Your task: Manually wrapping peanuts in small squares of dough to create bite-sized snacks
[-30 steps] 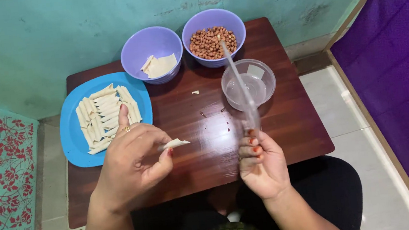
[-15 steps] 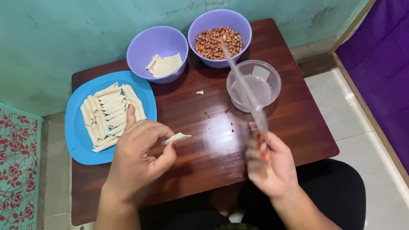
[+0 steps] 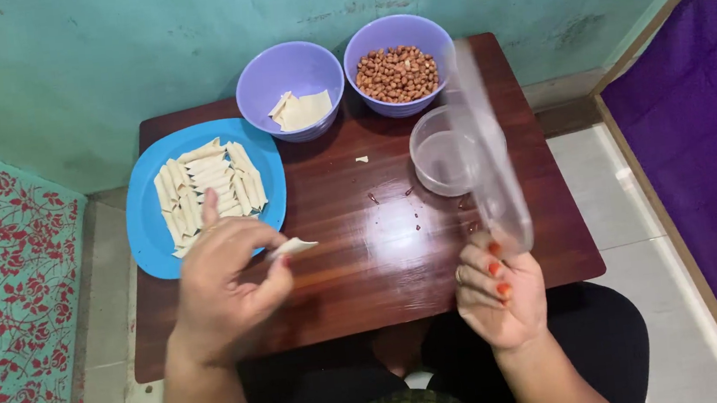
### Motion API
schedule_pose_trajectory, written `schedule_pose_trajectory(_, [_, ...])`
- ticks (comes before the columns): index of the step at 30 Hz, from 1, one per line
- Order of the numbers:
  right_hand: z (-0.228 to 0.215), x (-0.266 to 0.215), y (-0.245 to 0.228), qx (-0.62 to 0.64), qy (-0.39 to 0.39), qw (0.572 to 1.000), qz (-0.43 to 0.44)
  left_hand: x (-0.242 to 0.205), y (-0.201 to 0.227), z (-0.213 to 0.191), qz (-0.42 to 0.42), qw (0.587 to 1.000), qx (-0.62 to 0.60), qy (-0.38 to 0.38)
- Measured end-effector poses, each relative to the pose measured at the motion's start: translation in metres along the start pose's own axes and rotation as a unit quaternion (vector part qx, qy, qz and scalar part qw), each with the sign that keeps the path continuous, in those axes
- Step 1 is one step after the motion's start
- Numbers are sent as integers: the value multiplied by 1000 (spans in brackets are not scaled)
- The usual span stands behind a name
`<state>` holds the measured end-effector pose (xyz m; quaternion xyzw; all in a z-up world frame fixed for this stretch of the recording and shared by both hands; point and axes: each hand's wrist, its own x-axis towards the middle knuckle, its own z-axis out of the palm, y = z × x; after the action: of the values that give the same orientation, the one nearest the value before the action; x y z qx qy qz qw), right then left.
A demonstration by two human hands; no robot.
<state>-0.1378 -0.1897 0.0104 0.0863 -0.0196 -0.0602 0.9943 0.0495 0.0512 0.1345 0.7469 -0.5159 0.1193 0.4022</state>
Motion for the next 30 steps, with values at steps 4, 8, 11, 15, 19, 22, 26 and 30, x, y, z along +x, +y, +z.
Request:
schedule_pose_trajectory(4, [-13,17,-14,37,87,995,-20,0,0,14,4,1000,-18,-12])
schedule_pose_trajectory(8, [-3,17,-11,15,32,999,-17,-4,-2,20,4,999,-27,-30])
schedule_pose_trajectory(11, [-9,18,-17,0,52,998,-21,-5,-3,22,-2,999,-30,-40])
schedule_pose_trajectory(15, [3,11,-6,-19,2,1000,-3,-7,-9,21,6,999,-22,-44])
schedule_pose_trajectory(19, [-24,20,-27,-1,64,998,-21,-8,-12,20,6,999,-22,-31])
schedule_pose_trajectory(22, [-15,15,-27,-125,95,987,-30,-14,-22,19,1,999,-37,14])
schedule_pose_trajectory(26, [-25,13,-23,-301,160,940,-37,-16,-21,3,0,999,-35,29])
schedule_pose_trajectory(30, [-12,6,6,-576,172,795,81,-15,4,-21,-14,999,9,40])
